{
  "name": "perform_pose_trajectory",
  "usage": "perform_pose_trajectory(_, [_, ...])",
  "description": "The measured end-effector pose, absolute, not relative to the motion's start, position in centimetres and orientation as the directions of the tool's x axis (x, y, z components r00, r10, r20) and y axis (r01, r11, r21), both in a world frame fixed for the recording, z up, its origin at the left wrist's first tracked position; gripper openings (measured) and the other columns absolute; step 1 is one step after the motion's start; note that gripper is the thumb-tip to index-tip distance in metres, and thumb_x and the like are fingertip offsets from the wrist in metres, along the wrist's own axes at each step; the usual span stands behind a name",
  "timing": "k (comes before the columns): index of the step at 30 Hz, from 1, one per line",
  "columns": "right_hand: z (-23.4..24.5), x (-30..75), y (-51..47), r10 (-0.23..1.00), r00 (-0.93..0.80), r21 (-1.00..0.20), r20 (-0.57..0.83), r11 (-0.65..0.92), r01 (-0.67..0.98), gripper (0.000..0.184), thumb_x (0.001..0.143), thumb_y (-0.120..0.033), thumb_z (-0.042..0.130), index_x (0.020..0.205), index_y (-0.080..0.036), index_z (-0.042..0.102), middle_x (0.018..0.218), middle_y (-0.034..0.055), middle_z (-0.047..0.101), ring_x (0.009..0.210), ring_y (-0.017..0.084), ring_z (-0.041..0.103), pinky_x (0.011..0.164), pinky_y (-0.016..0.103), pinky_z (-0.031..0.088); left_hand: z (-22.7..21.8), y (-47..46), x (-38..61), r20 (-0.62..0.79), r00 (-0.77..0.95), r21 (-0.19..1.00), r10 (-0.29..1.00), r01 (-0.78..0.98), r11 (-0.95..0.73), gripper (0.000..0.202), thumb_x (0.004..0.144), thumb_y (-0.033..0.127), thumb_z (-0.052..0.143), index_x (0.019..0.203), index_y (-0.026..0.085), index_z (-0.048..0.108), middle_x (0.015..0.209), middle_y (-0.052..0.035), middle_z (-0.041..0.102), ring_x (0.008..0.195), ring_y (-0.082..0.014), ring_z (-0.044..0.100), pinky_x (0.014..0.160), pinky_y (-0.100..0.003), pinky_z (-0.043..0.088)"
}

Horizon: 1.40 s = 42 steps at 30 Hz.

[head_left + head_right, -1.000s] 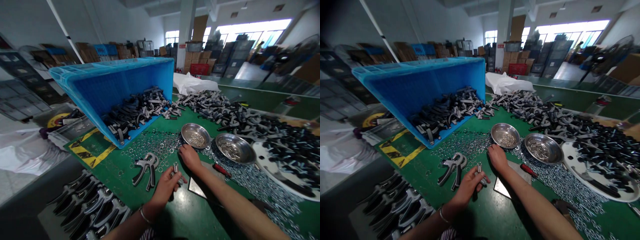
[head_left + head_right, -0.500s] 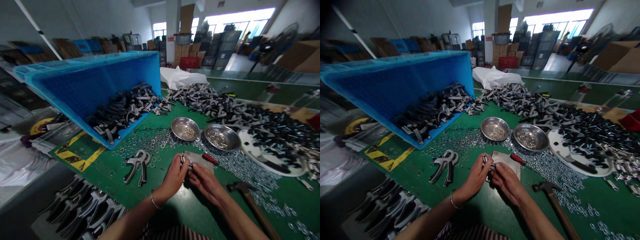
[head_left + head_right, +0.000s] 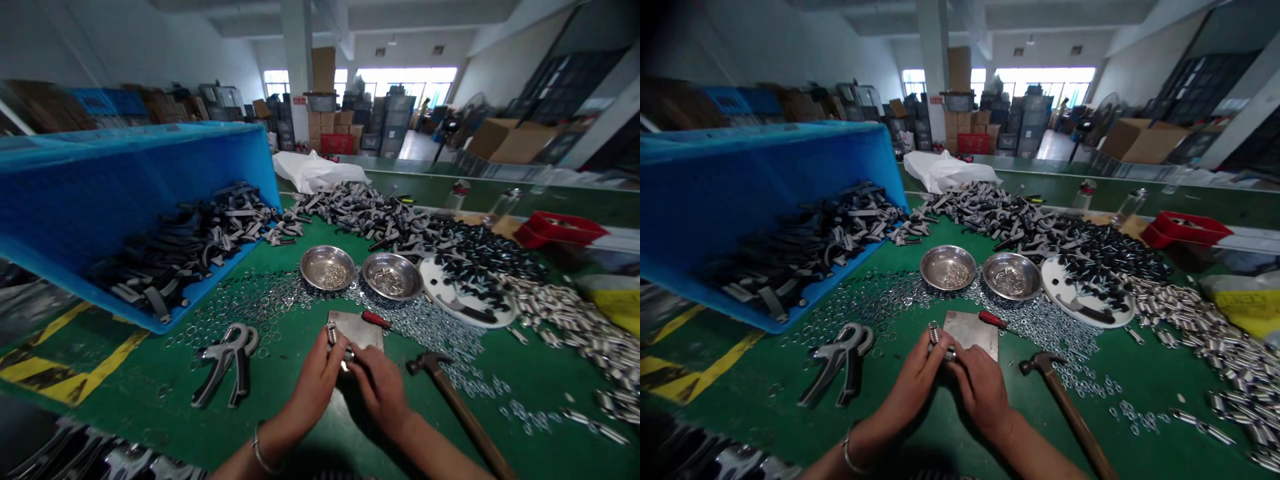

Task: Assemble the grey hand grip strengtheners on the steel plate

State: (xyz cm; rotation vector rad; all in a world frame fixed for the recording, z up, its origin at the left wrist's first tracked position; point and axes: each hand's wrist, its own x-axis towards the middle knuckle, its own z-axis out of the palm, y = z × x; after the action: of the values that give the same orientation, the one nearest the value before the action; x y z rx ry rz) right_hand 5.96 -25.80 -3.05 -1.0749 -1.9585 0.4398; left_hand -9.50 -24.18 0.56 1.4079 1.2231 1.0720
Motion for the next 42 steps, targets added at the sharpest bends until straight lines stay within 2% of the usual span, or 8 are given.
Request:
perform_pose_trajectory(6, [-2.8, 13.3, -23.1, 0.876, -0.454, -0.467, 0.162, 0.473, 0.747, 0.039, 0.097, -0.036, 0.053, 0.136, -0.034, 0.058, 0.101, 0.0021, 0.073, 0.088, 0.021, 0.069, 0.079, 0.030, 0.055, -1.4, -22.7, -9.6, -0.032, 0.112, 0.985, 0.993, 0.173, 0.012, 0.036, 0.097, 0.051, 0.044, 0.095, 0.018, 0.057, 0.090, -0.0054, 0.063, 0.086, -0.0207, 0.058, 0.081, -0.031, 0.044])
perform_pose_trajectory(11, [-1.4, 26.6, -13.1, 0.975, 0.058, -0.334, 0.212, 0.016, 0.942, 0.029, 0.100, -0.028, 0.046, 0.114, -0.011, 0.066, 0.108, 0.0162, 0.069, 0.099, 0.028, 0.066, 0.091, 0.049, 0.051, -0.5, -21.6, -9.0, -0.062, 0.099, 0.989, 0.993, 0.141, 0.048, 0.042, 0.094, 0.058, 0.045, 0.089, 0.018, 0.058, 0.085, -0.0050, 0.063, 0.081, -0.0194, 0.059, 0.076, -0.030, 0.044])
perform_pose_trajectory(18, [-1.8, 32.2, -5.2, 0.962, 0.230, -0.268, 0.144, -0.186, 0.945, 0.029, 0.095, -0.034, 0.063, 0.119, -0.018, 0.062, 0.119, 0.0069, 0.064, 0.100, 0.021, 0.065, 0.085, 0.042, 0.056, -1.5, -21.8, -6.5, -0.149, 0.246, 0.985, 0.958, 0.120, 0.123, 0.042, 0.093, 0.059, 0.048, 0.087, 0.018, 0.056, 0.082, -0.0043, 0.063, 0.077, -0.0185, 0.060, 0.071, -0.029, 0.045])
perform_pose_trajectory(24, [0.8, 30.4, -7.1, 0.967, 0.170, -0.451, 0.188, -0.068, 0.890, 0.020, 0.095, -0.028, 0.059, 0.104, -0.010, 0.063, 0.105, 0.0206, 0.068, 0.097, 0.029, 0.067, 0.087, 0.045, 0.050, -1.6, -21.0, -6.7, -0.209, 0.132, 0.968, 0.969, -0.112, 0.224, 0.043, 0.091, 0.058, 0.054, 0.090, 0.016, 0.059, 0.085, -0.0053, 0.063, 0.075, -0.0160, 0.057, 0.070, -0.027, 0.044])
perform_pose_trajectory(27, [1.2, 25.2, -12.5, 0.978, 0.091, -0.630, 0.190, 0.050, 0.775, 0.033, 0.099, -0.041, 0.049, 0.121, -0.018, 0.054, 0.096, 0.0142, 0.073, 0.086, 0.023, 0.072, 0.080, 0.036, 0.053, -1.6, -20.5, -6.4, -0.222, 0.071, 0.903, 0.972, -0.361, 0.233, 0.041, 0.089, 0.056, 0.058, 0.092, 0.015, 0.058, 0.086, -0.0052, 0.062, 0.076, -0.0147, 0.056, 0.072, -0.026, 0.044])
perform_pose_trajectory(31, [1.3, 16.1, -21.7, 0.996, -0.089, -0.958, 0.016, 0.041, 0.283, 0.030, 0.092, -0.044, 0.061, 0.115, -0.025, 0.058, 0.101, 0.0074, 0.075, 0.088, 0.023, 0.073, 0.080, 0.036, 0.058, -1.4, -20.7, -6.2, -0.174, 0.067, 0.906, 0.982, -0.380, 0.186, 0.037, 0.092, 0.052, 0.056, 0.093, 0.015, 0.059, 0.088, -0.0055, 0.062, 0.078, -0.0143, 0.056, 0.074, -0.026, 0.045])
perform_pose_trajectory(36, [0.9, 10.9, -25.5, 0.985, -0.171, -0.996, -0.009, 0.007, 0.092, 0.027, 0.093, -0.042, 0.060, 0.114, -0.025, 0.058, 0.100, 0.0061, 0.072, 0.089, 0.022, 0.073, 0.079, 0.035, 0.059, -0.7, -22.2, -7.2, -0.149, 0.154, 0.966, 0.977, -0.191, 0.177, 0.039, 0.095, 0.055, 0.051, 0.096, 0.016, 0.058, 0.085, -0.0033, 0.061, 0.074, -0.0142, 0.056, 0.072, -0.025, 0.046])
perform_pose_trajectory(42, [-0.5, 10.4, -25.8, 0.984, -0.090, -0.904, 0.156, 0.179, 0.388, 0.028, 0.093, -0.040, 0.059, 0.116, -0.025, 0.060, 0.107, 0.0068, 0.070, 0.093, 0.023, 0.069, 0.082, 0.036, 0.056, 0.6, -23.6, -7.6, -0.080, 0.102, 0.992, 0.991, -0.084, 0.089, 0.035, 0.096, 0.051, 0.050, 0.098, 0.017, 0.058, 0.085, -0.0024, 0.062, 0.075, -0.0141, 0.057, 0.070, -0.024, 0.045])
